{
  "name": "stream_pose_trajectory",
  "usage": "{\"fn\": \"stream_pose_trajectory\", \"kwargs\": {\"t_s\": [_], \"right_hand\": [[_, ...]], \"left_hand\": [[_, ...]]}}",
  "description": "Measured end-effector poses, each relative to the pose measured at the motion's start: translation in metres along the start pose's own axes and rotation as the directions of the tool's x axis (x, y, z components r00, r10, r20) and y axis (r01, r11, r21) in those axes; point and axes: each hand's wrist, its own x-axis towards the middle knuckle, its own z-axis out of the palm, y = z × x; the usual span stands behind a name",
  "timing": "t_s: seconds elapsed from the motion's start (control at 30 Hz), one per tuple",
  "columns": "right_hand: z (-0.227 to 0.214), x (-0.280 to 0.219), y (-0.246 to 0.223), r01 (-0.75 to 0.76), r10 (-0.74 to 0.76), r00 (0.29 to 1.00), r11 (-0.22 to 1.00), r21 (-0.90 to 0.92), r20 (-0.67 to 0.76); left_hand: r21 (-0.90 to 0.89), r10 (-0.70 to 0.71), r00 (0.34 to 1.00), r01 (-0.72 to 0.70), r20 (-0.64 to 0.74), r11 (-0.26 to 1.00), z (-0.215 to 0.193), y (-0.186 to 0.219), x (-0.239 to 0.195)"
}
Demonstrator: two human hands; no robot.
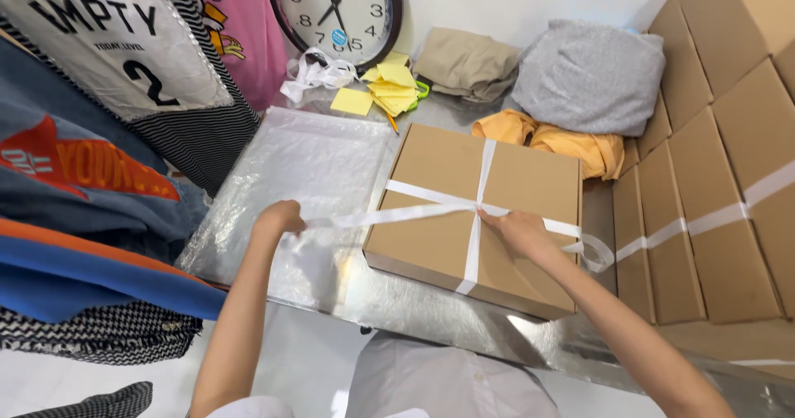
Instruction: The person ties a white ribbon around a cardboard box placed on a metal table. They wrap the ribbon around the box, cross the ends, and tie a neat bow on top.
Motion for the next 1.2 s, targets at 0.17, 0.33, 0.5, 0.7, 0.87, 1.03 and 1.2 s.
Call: {"fn": "stream_pose_trajectory", "kwargs": {"t_s": [0.17, 0.33, 0.5, 0.7, 0.87, 1.03, 1.2], "right_hand": [[-0.008, -0.009, -0.007, -0.02, 0.02, 1.0, 1.0, -0.01, -0.004], [-0.008, -0.013, -0.009, -0.023, 0.023, 0.999, 1.0, 0.01, -0.03], [-0.019, -0.023, -0.016, -0.033, 0.034, 0.999, 0.999, 0.035, -0.027], [-0.014, -0.019, -0.016, -0.026, 0.028, 0.999, 0.998, 0.056, -0.031], [-0.011, -0.015, -0.011, -0.028, 0.029, 0.999, 0.999, 0.026, -0.034], [-0.003, -0.006, -0.009, -0.028, 0.028, 0.999, 1.0, 0.003, -0.044], [0.001, -0.006, -0.008, -0.031, 0.032, 0.999, 0.999, 0.028, -0.037]], "left_hand": [[-0.105, 0.238, 0.944, -0.267, -0.23, 0.958, 0.008, 0.096, 0.03], [-0.344, 0.527, 0.73, -0.676, -0.435, 0.652, -0.003, 0.216, -0.013], [-0.347, 0.392, 0.893, -0.448, -0.221, 0.824, 0.004, 0.246, 0.008], [-0.3, 0.397, 0.908, -0.42, -0.134, 0.857, -0.022, 0.26, -0.029], [-0.375, 0.411, 0.902, -0.429, -0.131, 0.822, -0.009, 0.287, -0.014], [-0.525, 0.428, 0.903, -0.382, -0.038, 0.76, -0.001, 0.304, 0.007], [-0.863, 0.695, 0.71, -0.278, 0.112, 0.422, -0.017, 0.296, -0.022]]}}
